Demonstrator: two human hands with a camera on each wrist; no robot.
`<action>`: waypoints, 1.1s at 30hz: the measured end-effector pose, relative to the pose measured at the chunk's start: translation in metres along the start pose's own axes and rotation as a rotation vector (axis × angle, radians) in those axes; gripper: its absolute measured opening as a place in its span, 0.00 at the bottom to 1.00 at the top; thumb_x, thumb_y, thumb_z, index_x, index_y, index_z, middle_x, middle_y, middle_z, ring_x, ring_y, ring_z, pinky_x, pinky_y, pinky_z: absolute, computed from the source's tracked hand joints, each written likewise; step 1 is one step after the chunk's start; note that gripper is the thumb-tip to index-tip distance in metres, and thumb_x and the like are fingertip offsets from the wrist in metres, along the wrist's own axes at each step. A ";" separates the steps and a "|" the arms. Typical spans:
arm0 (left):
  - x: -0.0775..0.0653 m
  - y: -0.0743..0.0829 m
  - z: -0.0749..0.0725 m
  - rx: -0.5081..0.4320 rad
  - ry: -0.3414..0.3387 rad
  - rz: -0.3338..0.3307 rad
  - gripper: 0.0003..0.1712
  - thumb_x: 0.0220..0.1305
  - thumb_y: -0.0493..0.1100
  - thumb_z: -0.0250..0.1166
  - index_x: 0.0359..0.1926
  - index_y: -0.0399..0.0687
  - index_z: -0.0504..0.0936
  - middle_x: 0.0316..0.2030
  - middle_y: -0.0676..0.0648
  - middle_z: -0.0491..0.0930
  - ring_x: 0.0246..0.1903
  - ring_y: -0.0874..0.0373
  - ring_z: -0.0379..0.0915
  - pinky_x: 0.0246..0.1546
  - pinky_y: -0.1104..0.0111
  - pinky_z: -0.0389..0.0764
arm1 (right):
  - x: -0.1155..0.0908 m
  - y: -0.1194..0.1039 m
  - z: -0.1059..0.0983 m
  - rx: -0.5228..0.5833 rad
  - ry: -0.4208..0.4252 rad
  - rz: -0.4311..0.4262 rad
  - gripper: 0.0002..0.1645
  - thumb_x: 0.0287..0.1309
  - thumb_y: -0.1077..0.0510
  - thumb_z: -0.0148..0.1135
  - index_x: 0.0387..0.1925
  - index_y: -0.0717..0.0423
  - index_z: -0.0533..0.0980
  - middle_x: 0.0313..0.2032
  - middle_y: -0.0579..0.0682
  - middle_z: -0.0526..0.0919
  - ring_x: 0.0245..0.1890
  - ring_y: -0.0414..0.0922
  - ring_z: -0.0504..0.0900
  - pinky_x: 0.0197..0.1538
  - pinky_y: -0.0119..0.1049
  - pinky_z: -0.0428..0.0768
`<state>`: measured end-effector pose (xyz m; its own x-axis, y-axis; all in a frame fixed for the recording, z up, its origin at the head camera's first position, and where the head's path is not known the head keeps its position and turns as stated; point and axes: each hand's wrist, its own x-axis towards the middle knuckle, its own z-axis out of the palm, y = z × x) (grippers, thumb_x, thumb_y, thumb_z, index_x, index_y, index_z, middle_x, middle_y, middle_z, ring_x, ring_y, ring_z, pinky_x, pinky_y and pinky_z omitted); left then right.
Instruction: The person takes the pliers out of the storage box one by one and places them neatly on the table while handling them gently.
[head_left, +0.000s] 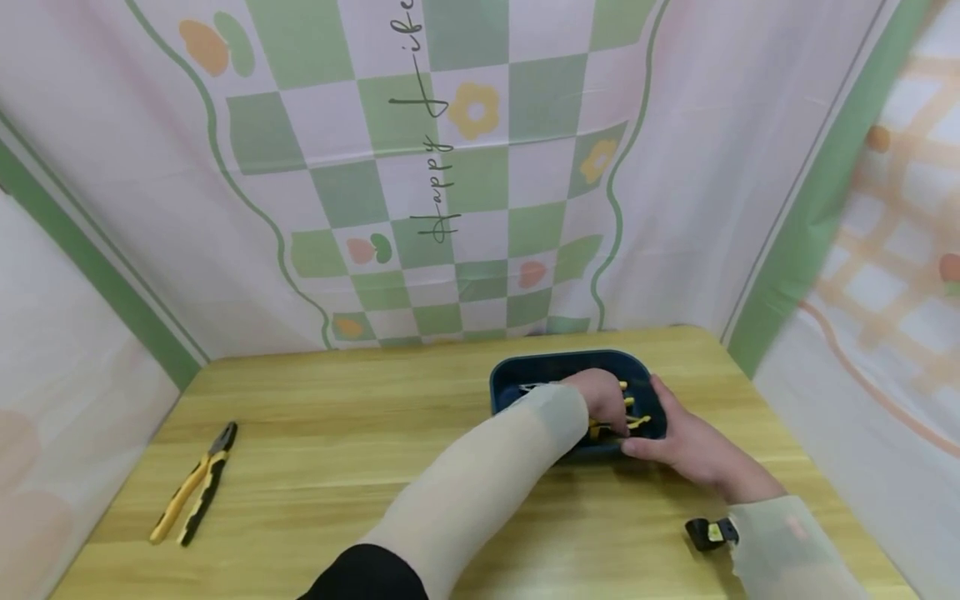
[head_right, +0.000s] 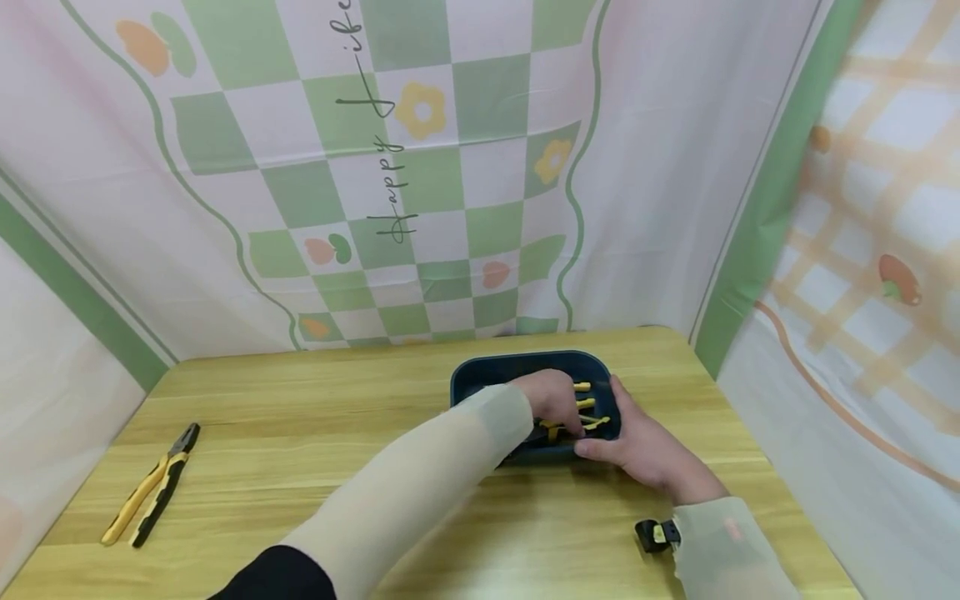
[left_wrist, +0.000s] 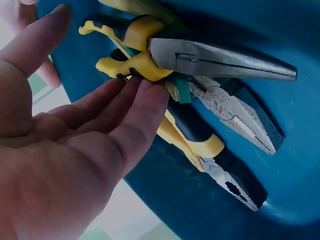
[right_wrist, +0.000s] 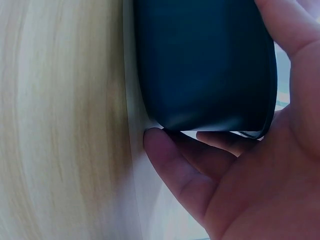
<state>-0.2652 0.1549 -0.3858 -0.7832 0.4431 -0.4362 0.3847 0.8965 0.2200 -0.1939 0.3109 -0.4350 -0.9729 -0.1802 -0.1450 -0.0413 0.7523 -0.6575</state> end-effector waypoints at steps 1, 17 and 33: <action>0.000 0.001 0.001 0.016 0.013 0.001 0.19 0.47 0.58 0.73 0.36 0.54 0.84 0.37 0.60 0.76 0.32 0.64 0.68 0.37 0.72 0.71 | 0.000 0.000 0.000 0.004 0.000 -0.003 0.68 0.50 0.33 0.62 0.70 0.49 0.23 0.65 0.74 0.48 0.61 0.69 0.56 0.55 0.64 0.59; 0.008 0.012 0.015 0.316 0.103 0.072 0.09 0.65 0.52 0.58 0.44 0.67 0.82 0.45 0.62 0.76 0.38 0.66 0.70 0.46 0.70 0.71 | 0.002 0.003 0.000 -0.010 0.015 -0.023 0.70 0.49 0.33 0.64 0.70 0.47 0.24 0.66 0.73 0.46 0.62 0.71 0.53 0.56 0.66 0.55; 0.003 0.018 0.017 0.269 0.027 0.025 0.08 0.62 0.53 0.63 0.42 0.66 0.83 0.49 0.63 0.75 0.42 0.65 0.69 0.51 0.67 0.68 | 0.003 0.004 0.002 0.005 0.023 -0.058 0.70 0.49 0.35 0.65 0.71 0.49 0.25 0.68 0.71 0.44 0.63 0.69 0.52 0.58 0.65 0.54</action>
<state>-0.2523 0.1722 -0.3983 -0.7828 0.4683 -0.4097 0.5174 0.8557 -0.0105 -0.1961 0.3119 -0.4399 -0.9738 -0.2089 -0.0896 -0.0968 0.7377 -0.6682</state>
